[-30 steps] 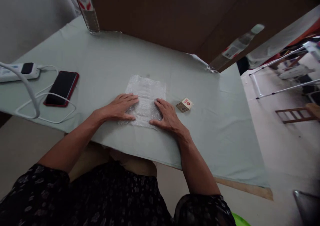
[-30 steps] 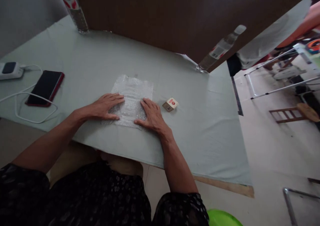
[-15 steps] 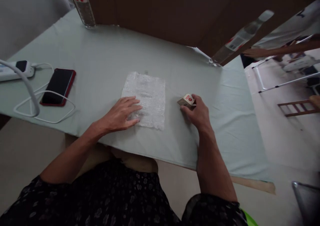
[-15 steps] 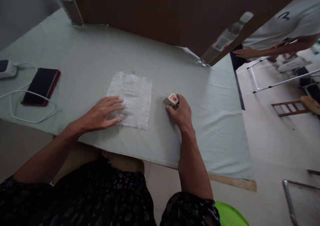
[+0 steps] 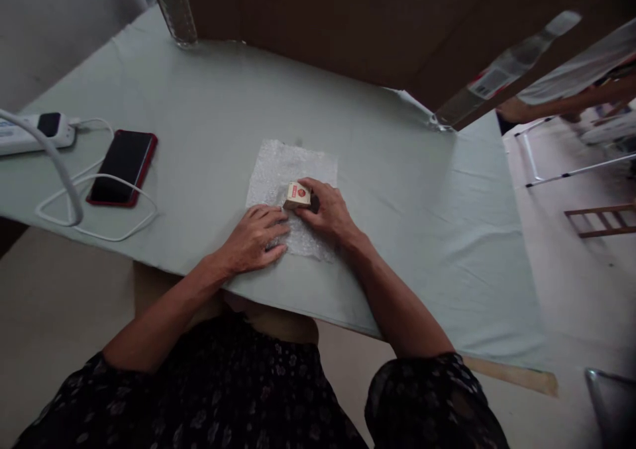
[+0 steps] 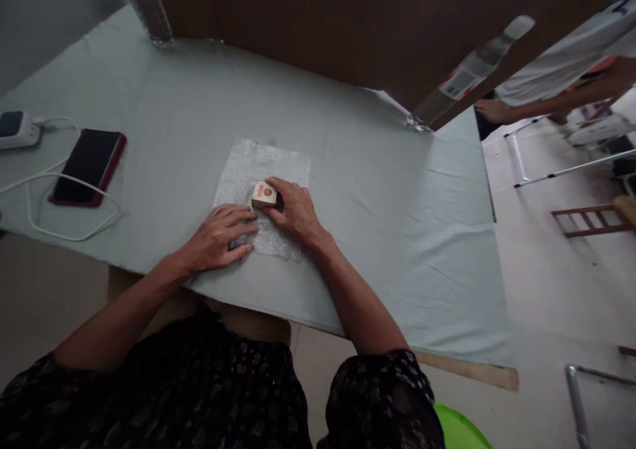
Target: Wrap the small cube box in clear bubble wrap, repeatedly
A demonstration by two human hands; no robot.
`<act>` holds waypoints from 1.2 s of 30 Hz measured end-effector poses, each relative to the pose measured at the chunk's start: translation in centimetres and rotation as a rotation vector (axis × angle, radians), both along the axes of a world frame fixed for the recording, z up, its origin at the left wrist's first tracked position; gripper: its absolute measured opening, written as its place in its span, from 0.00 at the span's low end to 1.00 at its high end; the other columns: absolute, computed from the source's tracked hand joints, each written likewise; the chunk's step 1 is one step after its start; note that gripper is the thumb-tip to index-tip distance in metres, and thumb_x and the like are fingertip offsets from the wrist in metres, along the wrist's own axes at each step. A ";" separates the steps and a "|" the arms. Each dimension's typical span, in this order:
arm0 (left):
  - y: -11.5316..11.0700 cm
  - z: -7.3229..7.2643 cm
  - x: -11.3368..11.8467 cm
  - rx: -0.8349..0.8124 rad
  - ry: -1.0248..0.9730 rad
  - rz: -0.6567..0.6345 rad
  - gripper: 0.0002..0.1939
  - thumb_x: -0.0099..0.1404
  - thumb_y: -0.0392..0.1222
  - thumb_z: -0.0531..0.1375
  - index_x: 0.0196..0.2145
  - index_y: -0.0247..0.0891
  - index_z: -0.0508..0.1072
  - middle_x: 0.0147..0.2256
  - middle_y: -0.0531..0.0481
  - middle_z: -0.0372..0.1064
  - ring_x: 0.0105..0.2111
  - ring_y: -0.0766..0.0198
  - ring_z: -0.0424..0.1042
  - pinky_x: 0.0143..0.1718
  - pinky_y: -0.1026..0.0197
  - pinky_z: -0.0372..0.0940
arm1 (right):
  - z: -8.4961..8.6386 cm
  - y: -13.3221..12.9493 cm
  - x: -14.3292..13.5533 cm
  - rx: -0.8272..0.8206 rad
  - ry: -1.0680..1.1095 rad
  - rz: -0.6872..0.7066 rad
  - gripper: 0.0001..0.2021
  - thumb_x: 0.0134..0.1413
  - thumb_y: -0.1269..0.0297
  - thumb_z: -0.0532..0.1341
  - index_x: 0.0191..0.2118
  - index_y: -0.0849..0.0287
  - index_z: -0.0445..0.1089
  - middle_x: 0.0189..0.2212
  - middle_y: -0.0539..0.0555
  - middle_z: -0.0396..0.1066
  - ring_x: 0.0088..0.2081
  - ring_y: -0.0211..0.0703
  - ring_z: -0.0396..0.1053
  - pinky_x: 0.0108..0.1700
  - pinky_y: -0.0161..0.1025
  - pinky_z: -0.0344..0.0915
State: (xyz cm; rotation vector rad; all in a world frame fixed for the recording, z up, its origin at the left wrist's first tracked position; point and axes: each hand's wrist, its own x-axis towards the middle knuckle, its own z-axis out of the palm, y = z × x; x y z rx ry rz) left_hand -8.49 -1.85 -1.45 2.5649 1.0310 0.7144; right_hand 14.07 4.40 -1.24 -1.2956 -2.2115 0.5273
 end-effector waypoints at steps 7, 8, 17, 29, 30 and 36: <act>0.0 0.0 -0.1 -0.055 -0.030 0.007 0.15 0.62 0.45 0.64 0.46 0.38 0.76 0.54 0.39 0.72 0.58 0.45 0.67 0.61 0.40 0.60 | -0.7 0.1 0.5 -0.038 0.075 0.036 0.26 0.52 0.62 0.66 0.59 0.52 0.67 0.56 0.56 0.74 0.54 0.54 0.72 0.57 0.54 0.65; -0.1 0.2 -0.2 -0.071 -0.029 0.010 0.17 0.61 0.45 0.64 0.47 0.38 0.76 0.56 0.38 0.70 0.59 0.45 0.66 0.62 0.39 0.58 | -0.7 0.1 0.5 -0.036 0.074 0.036 0.26 0.52 0.61 0.66 0.59 0.52 0.67 0.56 0.56 0.74 0.53 0.54 0.72 0.57 0.53 0.64; -1.9 2.0 -1.2 -0.116 0.077 0.061 0.18 0.62 0.35 0.60 0.51 0.36 0.73 0.60 0.35 0.64 0.60 0.44 0.64 0.62 0.40 0.60 | -0.4 -0.1 0.7 -0.033 0.000 0.069 0.27 0.53 0.58 0.67 0.59 0.53 0.67 0.58 0.57 0.72 0.56 0.55 0.70 0.58 0.54 0.63; -1.8 2.3 0.4 0.081 -0.012 0.139 0.07 0.66 0.33 0.56 0.34 0.39 0.73 0.47 0.43 0.76 0.50 0.53 0.73 0.61 0.41 0.60 | 0.1 -0.8 0.5 -0.053 -0.063 0.063 0.31 0.54 0.51 0.66 0.62 0.54 0.65 0.60 0.59 0.69 0.57 0.59 0.68 0.58 0.56 0.60; -1.7 2.5 0.4 0.080 -0.053 0.148 0.06 0.67 0.33 0.55 0.35 0.39 0.73 0.46 0.43 0.76 0.49 0.55 0.74 0.60 0.42 0.61 | 0.3 -0.7 0.7 -0.055 -0.043 0.072 0.32 0.54 0.48 0.65 0.62 0.54 0.65 0.61 0.60 0.69 0.58 0.59 0.67 0.58 0.56 0.60; -1.2 3.3 -0.6 0.053 -0.133 0.227 0.05 0.68 0.35 0.55 0.36 0.40 0.70 0.35 0.50 0.77 0.38 0.59 0.74 0.56 0.48 0.64 | 4.3 -2.1 2.3 -0.004 0.113 0.115 0.24 0.58 0.41 0.61 0.48 0.56 0.74 0.46 0.57 0.76 0.48 0.52 0.72 0.53 0.50 0.64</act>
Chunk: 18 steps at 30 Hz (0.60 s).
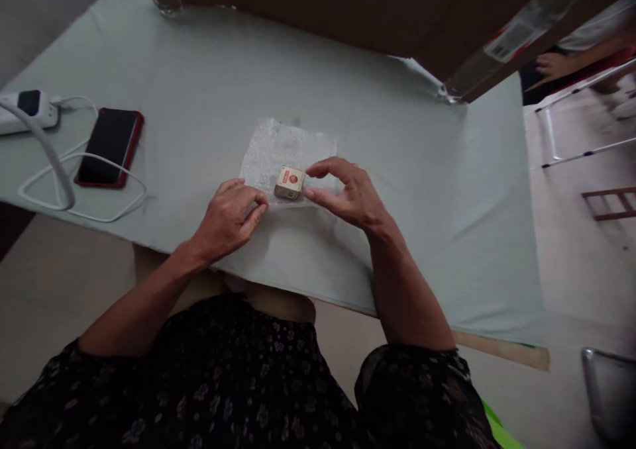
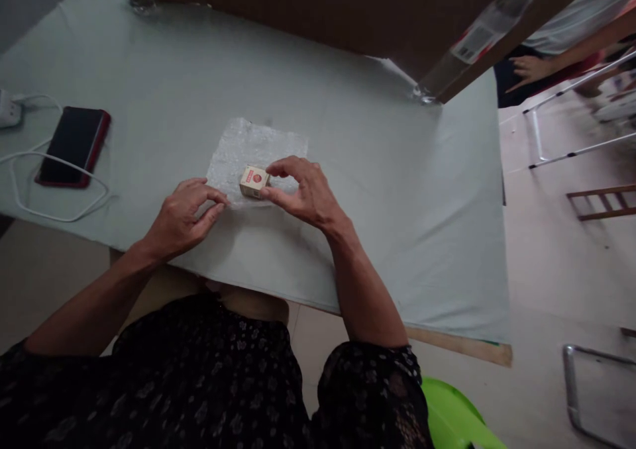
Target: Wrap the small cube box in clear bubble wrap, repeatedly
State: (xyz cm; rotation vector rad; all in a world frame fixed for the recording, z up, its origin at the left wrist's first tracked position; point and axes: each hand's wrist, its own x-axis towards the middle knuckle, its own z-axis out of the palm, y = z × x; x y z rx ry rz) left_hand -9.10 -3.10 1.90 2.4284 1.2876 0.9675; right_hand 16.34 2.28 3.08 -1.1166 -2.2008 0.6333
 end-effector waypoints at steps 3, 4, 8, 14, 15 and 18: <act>0.3 0.0 0.0 -0.037 0.012 0.038 0.06 0.69 0.37 0.54 0.35 0.40 0.70 0.33 0.50 0.75 0.37 0.59 0.72 0.53 0.49 0.66 | 1.7 -1.7 -0.4 0.031 -0.032 0.065 0.28 0.53 0.36 0.64 0.48 0.55 0.74 0.46 0.57 0.76 0.47 0.52 0.72 0.53 0.50 0.63; 0.6 0.1 0.2 -0.045 0.015 0.041 0.07 0.69 0.38 0.53 0.35 0.40 0.70 0.33 0.50 0.74 0.37 0.58 0.72 0.53 0.49 0.65 | 1.9 -2.2 -0.7 0.046 -0.060 0.053 0.29 0.52 0.36 0.64 0.49 0.54 0.73 0.47 0.57 0.76 0.48 0.53 0.71 0.53 0.50 0.62; 1.9 1.3 1.0 -0.087 0.003 0.038 0.08 0.69 0.40 0.53 0.34 0.40 0.70 0.34 0.48 0.74 0.39 0.58 0.71 0.51 0.51 0.65 | 0.8 -2.4 -1.7 0.045 -0.132 -0.044 0.16 0.59 0.46 0.63 0.40 0.53 0.74 0.40 0.55 0.76 0.43 0.50 0.71 0.50 0.49 0.62; 4.5 2.2 0.9 -0.296 -0.062 0.058 0.23 0.55 0.54 0.66 0.45 0.40 0.70 0.45 0.47 0.74 0.44 0.55 0.72 0.48 0.55 0.66 | -1.1 0.1 -1.2 -0.075 0.149 -0.109 0.09 0.58 0.56 0.63 0.30 0.55 0.71 0.44 0.54 0.76 0.46 0.47 0.72 0.51 0.46 0.66; 5.0 2.0 1.0 -0.331 -0.080 0.073 0.23 0.54 0.54 0.66 0.44 0.39 0.71 0.44 0.47 0.74 0.43 0.56 0.72 0.47 0.55 0.66 | -1.3 0.4 -1.2 -0.113 0.189 -0.122 0.09 0.57 0.56 0.63 0.30 0.55 0.71 0.45 0.55 0.76 0.47 0.47 0.72 0.51 0.46 0.66; 6.1 1.0 1.8 -0.419 -0.193 0.145 0.14 0.57 0.50 0.63 0.36 0.37 0.73 0.35 0.50 0.74 0.35 0.60 0.71 0.41 0.58 0.66 | -2.1 0.9 -1.6 -0.219 0.302 -0.169 0.10 0.55 0.56 0.64 0.29 0.56 0.70 0.43 0.55 0.77 0.47 0.47 0.73 0.52 0.46 0.66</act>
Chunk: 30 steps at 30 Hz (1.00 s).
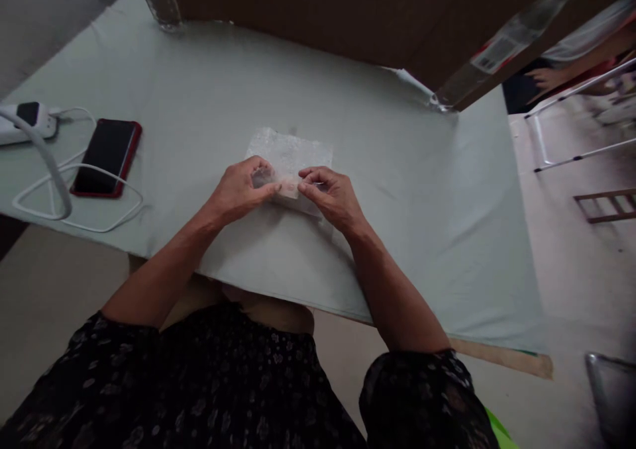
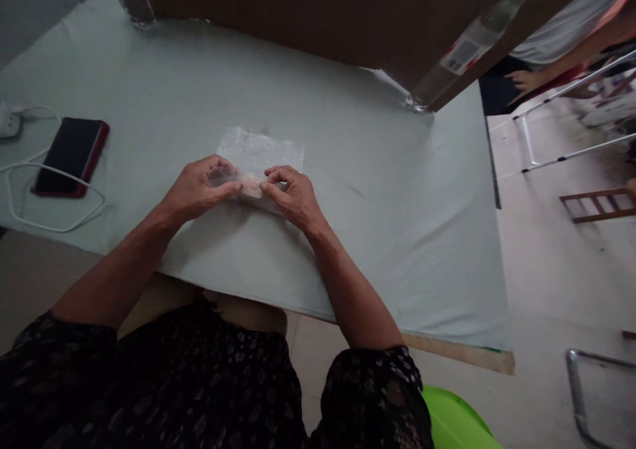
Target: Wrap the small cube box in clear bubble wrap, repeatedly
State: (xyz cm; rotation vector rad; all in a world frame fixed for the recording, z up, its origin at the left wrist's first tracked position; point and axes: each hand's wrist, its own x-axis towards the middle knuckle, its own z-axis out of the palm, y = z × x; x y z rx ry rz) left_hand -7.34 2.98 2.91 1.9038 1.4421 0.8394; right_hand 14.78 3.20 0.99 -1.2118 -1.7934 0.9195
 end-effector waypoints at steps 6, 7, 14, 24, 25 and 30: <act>0.3 -0.9 1.2 -0.146 -0.343 0.056 0.09 0.56 0.44 0.61 0.27 0.36 0.71 0.36 0.47 0.77 0.31 0.66 0.71 0.34 0.62 0.66 | -1.3 0.0 -1.3 -0.096 0.151 -0.051 0.12 0.53 0.53 0.64 0.30 0.57 0.70 0.32 0.51 0.75 0.34 0.41 0.71 0.40 0.40 0.68; 0.2 -1.0 1.2 -0.158 -0.379 0.070 0.08 0.55 0.44 0.62 0.26 0.36 0.70 0.37 0.47 0.77 0.31 0.66 0.71 0.34 0.63 0.66 | -1.4 0.0 -1.5 -0.086 0.147 -0.062 0.12 0.53 0.53 0.64 0.30 0.56 0.70 0.31 0.51 0.75 0.33 0.41 0.71 0.40 0.39 0.67; -0.2 -1.6 1.3 -0.128 -0.402 0.120 0.07 0.52 0.41 0.62 0.23 0.37 0.67 0.34 0.47 0.77 0.30 0.66 0.71 0.33 0.63 0.66 | -1.1 -0.4 -2.0 0.004 0.067 -0.115 0.10 0.53 0.55 0.63 0.30 0.55 0.71 0.29 0.49 0.75 0.33 0.41 0.70 0.40 0.39 0.67; -0.3 -1.3 0.9 -0.137 -0.336 0.051 0.17 0.51 0.46 0.67 0.38 0.37 0.75 0.32 0.51 0.73 0.31 0.65 0.69 0.33 0.63 0.64 | -1.6 -0.7 -1.8 0.050 -0.017 -0.123 0.09 0.55 0.55 0.63 0.31 0.54 0.72 0.31 0.49 0.77 0.35 0.42 0.73 0.42 0.40 0.68; -0.3 -1.3 0.9 -0.152 -0.325 0.042 0.14 0.53 0.47 0.66 0.35 0.36 0.75 0.29 0.52 0.71 0.28 0.66 0.67 0.30 0.63 0.62 | -1.7 -0.7 -1.8 0.061 -0.026 -0.127 0.09 0.56 0.56 0.63 0.31 0.54 0.72 0.31 0.49 0.77 0.35 0.42 0.73 0.42 0.40 0.68; -0.4 -1.4 1.1 -0.179 -0.336 0.028 0.08 0.55 0.44 0.63 0.27 0.36 0.73 0.28 0.51 0.72 0.25 0.68 0.64 0.26 0.64 0.58 | -1.9 -1.3 -1.9 0.092 -0.059 -0.133 0.10 0.57 0.54 0.62 0.31 0.54 0.71 0.33 0.50 0.78 0.37 0.44 0.75 0.46 0.43 0.68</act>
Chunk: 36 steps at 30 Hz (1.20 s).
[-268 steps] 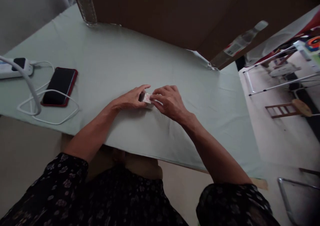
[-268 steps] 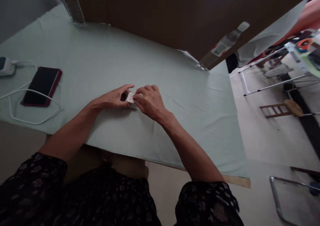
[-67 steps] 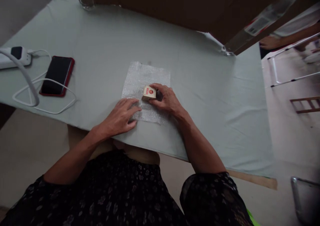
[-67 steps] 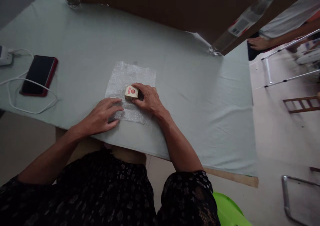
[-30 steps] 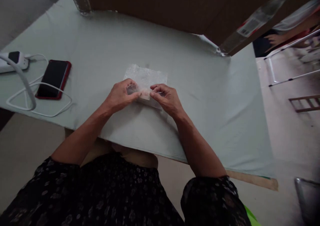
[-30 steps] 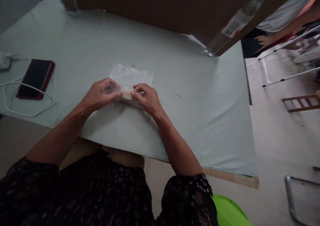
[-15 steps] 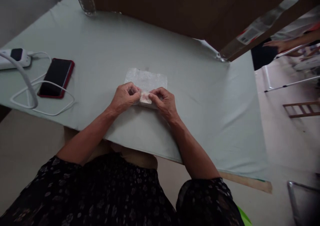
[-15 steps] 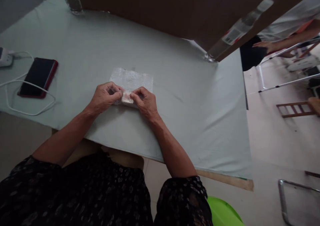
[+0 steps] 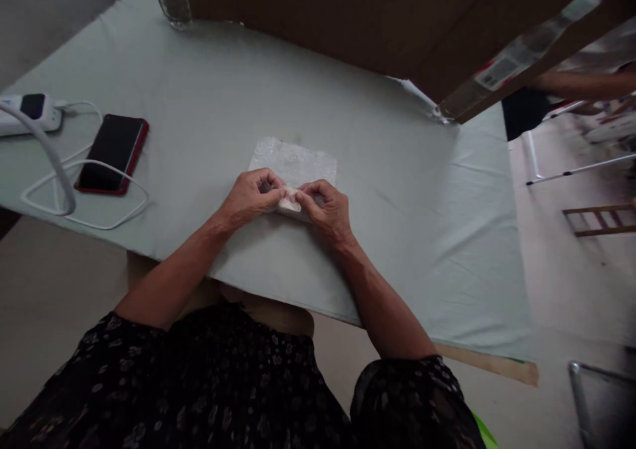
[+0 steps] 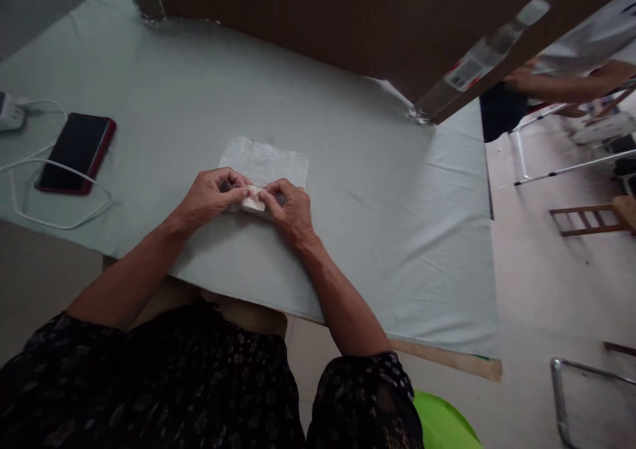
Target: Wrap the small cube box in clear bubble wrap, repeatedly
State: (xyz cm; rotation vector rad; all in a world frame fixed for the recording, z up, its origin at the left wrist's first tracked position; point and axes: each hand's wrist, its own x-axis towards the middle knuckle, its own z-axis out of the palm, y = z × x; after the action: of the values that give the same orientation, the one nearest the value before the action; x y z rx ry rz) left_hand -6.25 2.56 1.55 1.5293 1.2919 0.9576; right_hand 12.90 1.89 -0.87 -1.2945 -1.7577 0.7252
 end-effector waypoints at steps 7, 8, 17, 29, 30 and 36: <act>0.0 -0.3 0.0 0.015 -0.013 -0.032 0.09 0.53 0.44 0.63 0.25 0.36 0.70 0.32 0.49 0.76 0.26 0.68 0.65 0.27 0.64 0.60 | 0.3 -0.5 0.4 -0.010 0.004 0.044 0.12 0.56 0.51 0.64 0.29 0.54 0.69 0.32 0.50 0.77 0.35 0.42 0.74 0.44 0.41 0.69; 0.0 -0.3 -0.1 0.017 -0.003 -0.033 0.09 0.53 0.44 0.63 0.25 0.36 0.70 0.32 0.49 0.76 0.26 0.68 0.65 0.27 0.64 0.60 | 0.3 -0.4 0.4 -0.021 0.012 0.055 0.12 0.56 0.51 0.64 0.29 0.54 0.69 0.31 0.49 0.77 0.35 0.42 0.73 0.43 0.41 0.69; -0.1 0.0 0.0 -0.002 0.036 -0.008 0.08 0.52 0.44 0.64 0.25 0.36 0.72 0.26 0.52 0.72 0.24 0.69 0.62 0.25 0.65 0.56 | 1.3 0.0 1.1 0.099 -0.082 -0.056 0.09 0.60 0.56 0.59 0.34 0.54 0.72 0.34 0.52 0.77 0.38 0.46 0.73 0.46 0.46 0.67; 0.1 -0.1 -0.4 0.006 0.017 -0.055 0.11 0.55 0.48 0.63 0.28 0.36 0.71 0.26 0.52 0.69 0.26 0.67 0.63 0.28 0.64 0.59 | 2.0 -2.6 -1.0 0.383 -0.571 0.229 0.09 0.66 0.63 0.56 0.44 0.55 0.74 0.45 0.56 0.77 0.46 0.50 0.69 0.51 0.50 0.57; 0.1 0.0 -0.7 -0.010 0.019 -0.065 0.12 0.55 0.48 0.63 0.30 0.35 0.72 0.28 0.52 0.69 0.27 0.67 0.64 0.29 0.64 0.60 | 1.8 -2.5 -1.0 0.395 -0.591 0.222 0.09 0.67 0.63 0.56 0.44 0.56 0.74 0.45 0.56 0.77 0.46 0.50 0.68 0.51 0.49 0.56; -0.5 0.2 -2.9 -0.045 0.109 0.017 0.19 0.54 0.44 0.60 0.43 0.35 0.72 0.29 0.54 0.66 0.27 0.67 0.63 0.29 0.64 0.60 | 1.6 -2.5 -1.0 0.438 -0.707 0.209 0.12 0.67 0.60 0.57 0.51 0.54 0.71 0.47 0.55 0.74 0.47 0.50 0.65 0.52 0.49 0.54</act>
State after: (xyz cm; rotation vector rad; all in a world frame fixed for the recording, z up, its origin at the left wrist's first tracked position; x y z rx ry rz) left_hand -9.11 2.11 1.73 1.5559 1.3956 0.8604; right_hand 11.89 -0.62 0.72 -1.1349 -2.4642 -0.0582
